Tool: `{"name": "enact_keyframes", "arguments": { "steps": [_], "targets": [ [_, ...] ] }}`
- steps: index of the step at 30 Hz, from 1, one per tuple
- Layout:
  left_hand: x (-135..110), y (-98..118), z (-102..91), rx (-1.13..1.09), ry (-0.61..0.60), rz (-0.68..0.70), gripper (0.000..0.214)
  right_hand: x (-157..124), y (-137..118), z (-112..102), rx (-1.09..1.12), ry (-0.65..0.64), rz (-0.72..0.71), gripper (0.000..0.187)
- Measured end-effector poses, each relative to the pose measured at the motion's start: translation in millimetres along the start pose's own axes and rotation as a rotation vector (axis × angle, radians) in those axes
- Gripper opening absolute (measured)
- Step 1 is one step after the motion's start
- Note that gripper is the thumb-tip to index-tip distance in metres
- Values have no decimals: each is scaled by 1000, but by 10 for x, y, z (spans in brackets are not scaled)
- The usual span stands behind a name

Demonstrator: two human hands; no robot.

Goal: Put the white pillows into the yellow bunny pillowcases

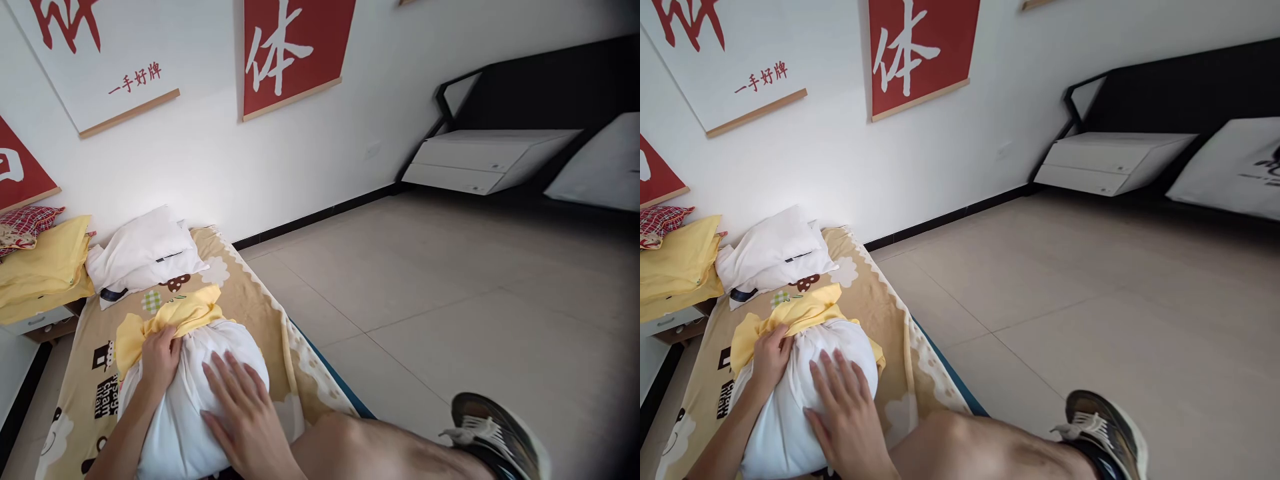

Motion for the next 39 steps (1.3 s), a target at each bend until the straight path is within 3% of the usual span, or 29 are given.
{"name": "enact_keyframes", "arguments": {
  "steps": [3,6,9,11,14,17,20,22,25,27,31,33,35,37,39],
  "targets": [
    [87,96,-65,-50,-24,53,25,51,-171,284,37,-84,-36,53],
    [141,218,-155,8,32,132,27,343,-314,668,123,-84,-17,41],
    [118,257,-204,79,55,256,28,704,-294,940,113,-85,136,35],
    [93,188,-205,112,12,298,27,858,-199,1008,76,-87,252,31],
    [79,-52,-210,139,-68,213,24,875,-21,885,124,-34,301,34],
    [65,-264,-238,98,-60,132,23,743,138,514,339,34,217,35],
    [36,-238,-256,-19,52,152,19,683,179,113,457,65,163,32],
    [11,-75,-254,-118,110,199,17,730,70,4,395,-3,77,38],
    [-73,210,-307,-228,180,232,21,829,-149,143,293,-120,-63,35],
    [-207,279,-415,-226,225,189,29,865,-193,311,256,-93,-54,26],
    [-652,-21,-729,-152,358,-37,34,874,-80,437,251,32,48,25],
    [-835,-259,-766,-196,269,-205,29,889,-37,382,282,58,116,27],
    [-903,-388,-670,-290,75,-273,40,906,-62,316,298,52,160,24],
    [-851,-366,-513,-358,-51,-244,46,904,-147,276,301,39,155,21],
    [-726,-255,-359,-350,-65,-224,36,873,-244,256,288,44,141,20]
  ]
}}
Point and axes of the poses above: each hand's wrist, its own x-axis towards the middle knuckle, its own z-axis out of the palm, y = z × x, the point moved 3 cm from there along x, towards the middle knuckle, and after that the axes turned 14 degrees about z, right-handed, at the moved point
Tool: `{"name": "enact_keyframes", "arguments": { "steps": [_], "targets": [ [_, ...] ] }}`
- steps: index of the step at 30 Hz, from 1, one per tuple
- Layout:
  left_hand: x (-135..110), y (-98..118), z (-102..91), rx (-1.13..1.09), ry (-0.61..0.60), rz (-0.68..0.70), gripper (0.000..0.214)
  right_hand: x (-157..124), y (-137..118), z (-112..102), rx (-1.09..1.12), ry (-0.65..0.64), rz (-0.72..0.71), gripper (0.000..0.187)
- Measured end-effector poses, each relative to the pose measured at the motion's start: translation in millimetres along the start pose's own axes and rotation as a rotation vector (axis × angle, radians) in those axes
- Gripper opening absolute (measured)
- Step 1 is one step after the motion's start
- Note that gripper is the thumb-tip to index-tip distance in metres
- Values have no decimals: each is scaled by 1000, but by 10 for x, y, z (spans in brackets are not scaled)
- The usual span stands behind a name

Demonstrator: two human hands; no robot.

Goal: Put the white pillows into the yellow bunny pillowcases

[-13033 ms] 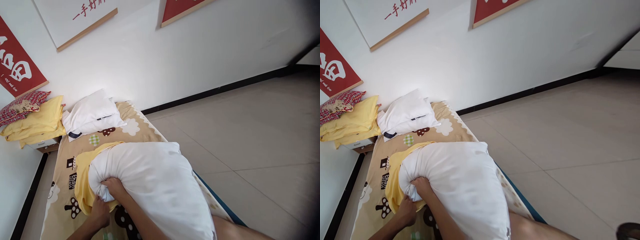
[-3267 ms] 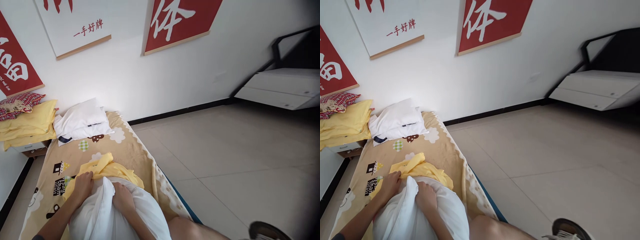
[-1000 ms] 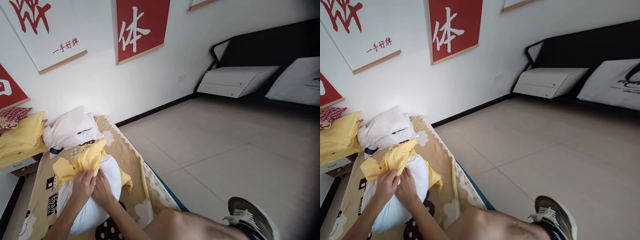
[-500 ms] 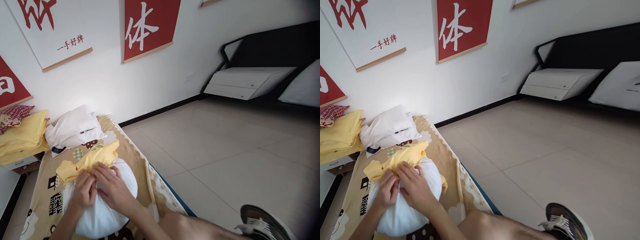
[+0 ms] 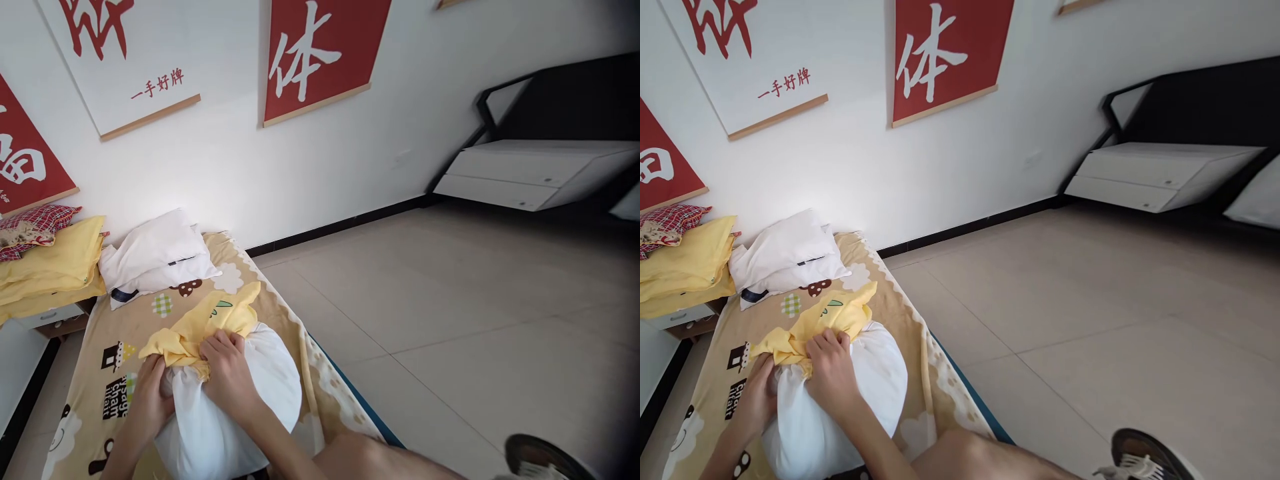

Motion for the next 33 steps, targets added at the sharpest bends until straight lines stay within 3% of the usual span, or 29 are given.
{"name": "enact_keyframes", "arguments": {
  "steps": [5,10,14,18,21,23,25,27,30,33],
  "targets": [
    [241,217,199,149,309,63,5,-148,-164,-102,-26,-17,40,20],
    [265,227,-9,206,631,10,11,-284,-360,-282,9,-72,-22,26],
    [295,499,-237,172,656,145,14,-285,-424,-386,-130,115,-118,24],
    [381,950,-521,183,701,378,27,-62,-644,-697,-119,347,-155,26],
    [474,1112,-763,255,785,391,33,231,-883,-974,-161,277,-138,23],
    [532,1043,-830,330,763,309,36,409,-901,-1102,-148,67,-154,16],
    [555,841,-762,374,645,224,39,484,-714,-1179,-92,-195,-171,6],
    [523,570,-591,384,488,161,42,413,-335,-1236,-76,-320,-145,7],
    [415,249,-356,383,377,117,45,23,313,-1278,-156,-166,-90,25],
    [403,217,-306,445,403,135,49,-537,650,-1127,-278,-118,-97,67]
  ]
}}
Point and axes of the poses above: each hand's wrist, its own x-axis towards the middle knuckle, its own z-axis out of the palm, y = z × x, the point moved 3 cm from there along x, towards the middle knuckle, and after that the axes turned 14 degrees about z, right-handed, at the moved point
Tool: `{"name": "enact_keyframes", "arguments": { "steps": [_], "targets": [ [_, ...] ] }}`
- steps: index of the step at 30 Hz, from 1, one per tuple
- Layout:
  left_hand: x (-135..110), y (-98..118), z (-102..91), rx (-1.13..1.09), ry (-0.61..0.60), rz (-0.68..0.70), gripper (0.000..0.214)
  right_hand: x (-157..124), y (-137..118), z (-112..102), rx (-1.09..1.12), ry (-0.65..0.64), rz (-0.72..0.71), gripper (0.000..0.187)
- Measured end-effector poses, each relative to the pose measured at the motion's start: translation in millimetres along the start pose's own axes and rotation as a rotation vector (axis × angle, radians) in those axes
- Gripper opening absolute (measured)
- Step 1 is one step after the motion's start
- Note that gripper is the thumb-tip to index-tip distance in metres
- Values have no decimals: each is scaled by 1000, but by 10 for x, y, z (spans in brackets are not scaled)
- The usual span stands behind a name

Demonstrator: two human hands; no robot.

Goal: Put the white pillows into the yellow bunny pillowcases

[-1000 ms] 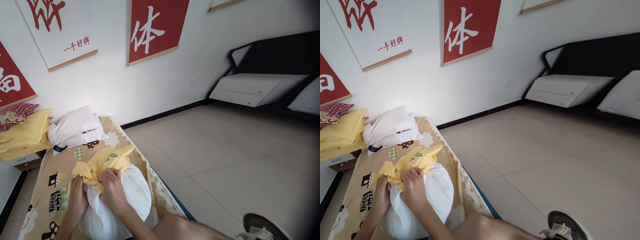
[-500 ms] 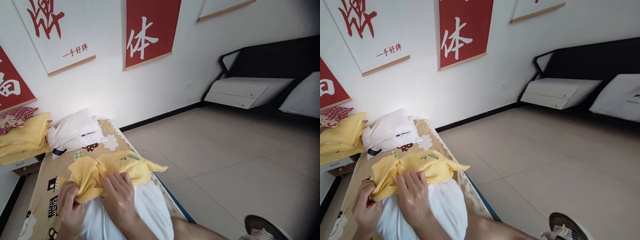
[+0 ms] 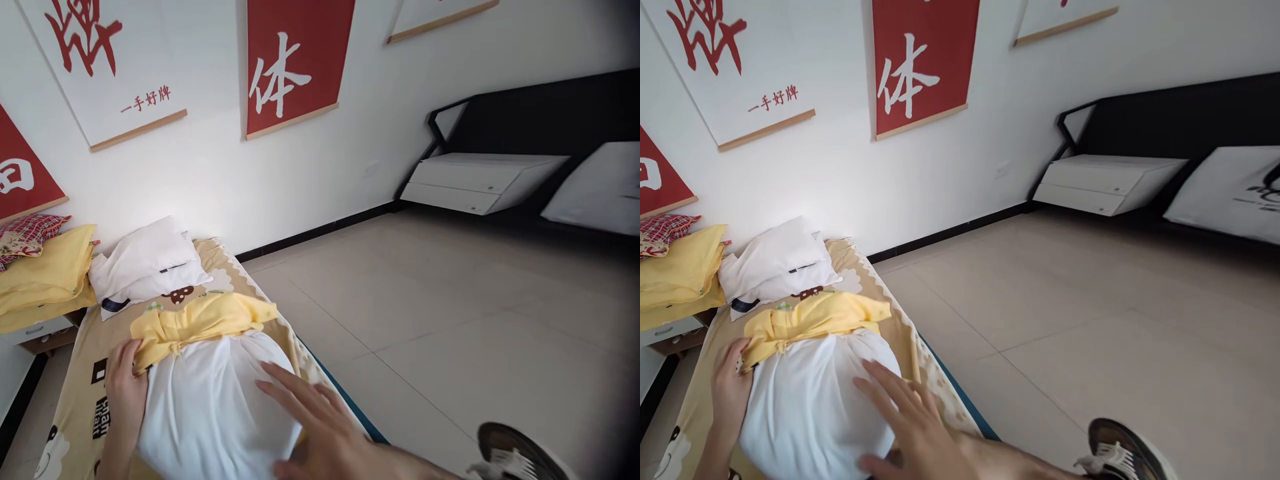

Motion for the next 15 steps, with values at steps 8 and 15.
{"name": "enact_keyframes", "arguments": {
  "steps": [8,15],
  "targets": [
    [741,493,197,14,-115,581,30,-181,-582,503,-44,35,51,69],
    [923,826,423,78,-135,881,25,93,-932,864,199,-142,45,51]
  ]
}}
Point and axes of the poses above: each hand's wrist, its own x-axis towards the middle knuckle, its own z-axis out of the palm, y = z × x, the point moved 3 cm from there along x, towards the middle knuckle, and after that the axes turned 14 degrees about z, right-handed, at the moved point
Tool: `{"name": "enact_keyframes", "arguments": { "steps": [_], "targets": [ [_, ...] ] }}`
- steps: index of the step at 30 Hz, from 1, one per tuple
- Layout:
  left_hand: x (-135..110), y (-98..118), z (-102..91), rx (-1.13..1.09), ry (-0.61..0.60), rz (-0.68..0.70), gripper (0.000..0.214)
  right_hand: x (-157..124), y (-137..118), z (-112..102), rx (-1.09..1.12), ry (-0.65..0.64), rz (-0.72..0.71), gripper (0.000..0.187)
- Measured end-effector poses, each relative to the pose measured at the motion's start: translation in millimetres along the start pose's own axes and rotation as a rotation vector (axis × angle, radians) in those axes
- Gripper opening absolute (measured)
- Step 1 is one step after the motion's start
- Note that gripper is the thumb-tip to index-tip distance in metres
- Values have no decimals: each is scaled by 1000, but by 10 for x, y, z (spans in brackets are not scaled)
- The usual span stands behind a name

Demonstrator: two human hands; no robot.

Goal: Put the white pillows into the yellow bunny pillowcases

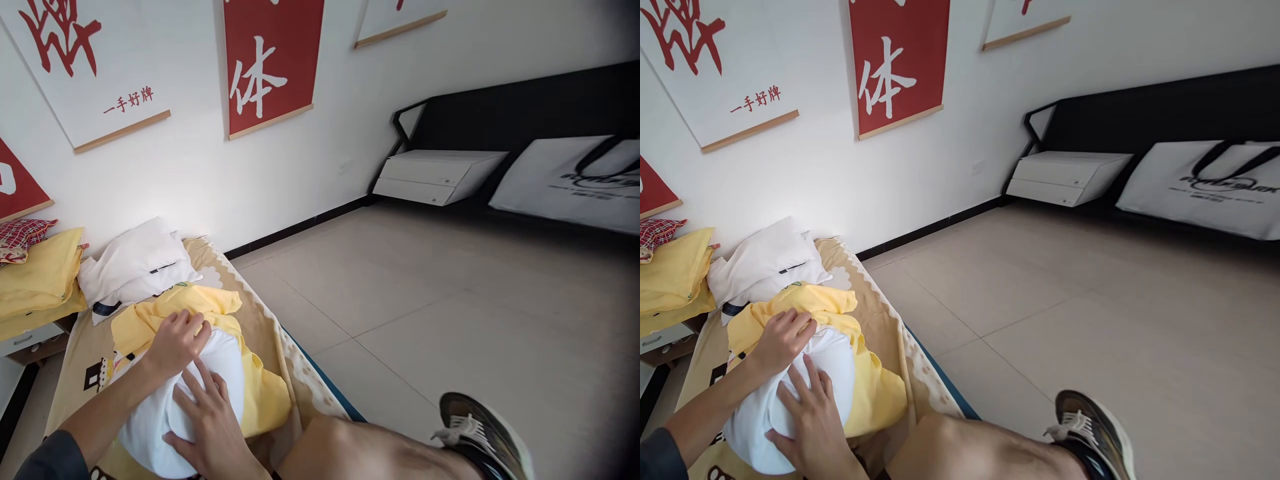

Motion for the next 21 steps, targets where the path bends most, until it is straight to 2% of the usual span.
{"name": "enact_keyframes", "arguments": {
  "steps": [4,7,9,11,14,16,18,21],
  "targets": [
    [-3,174,-93,-34,242,88,14,327,191,227,111,2,91,48],
    [-113,174,-74,-78,265,79,12,459,326,218,130,76,143,41],
    [-198,83,9,-100,193,-23,16,384,333,144,61,191,123,46],
    [-269,-37,118,-124,91,-172,21,182,302,81,-53,350,102,55],
    [-302,-144,268,-169,-114,-334,26,-161,309,101,-152,503,195,66],
    [-253,-133,358,-207,-292,-352,25,-272,360,175,-153,508,293,71],
    [-144,-86,448,-244,-428,-302,25,-242,390,255,-136,454,324,72],
    [100,-19,606,-319,-475,-207,28,2,341,350,-101,316,232,61]
  ]
}}
Point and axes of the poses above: each hand's wrist, its own x-axis towards the middle knuckle, its own z-axis out of the palm, y = z × x, the point moved 3 cm from there along x, towards the middle knuckle, and after that the axes turned 14 degrees about z, right-handed, at the moved point
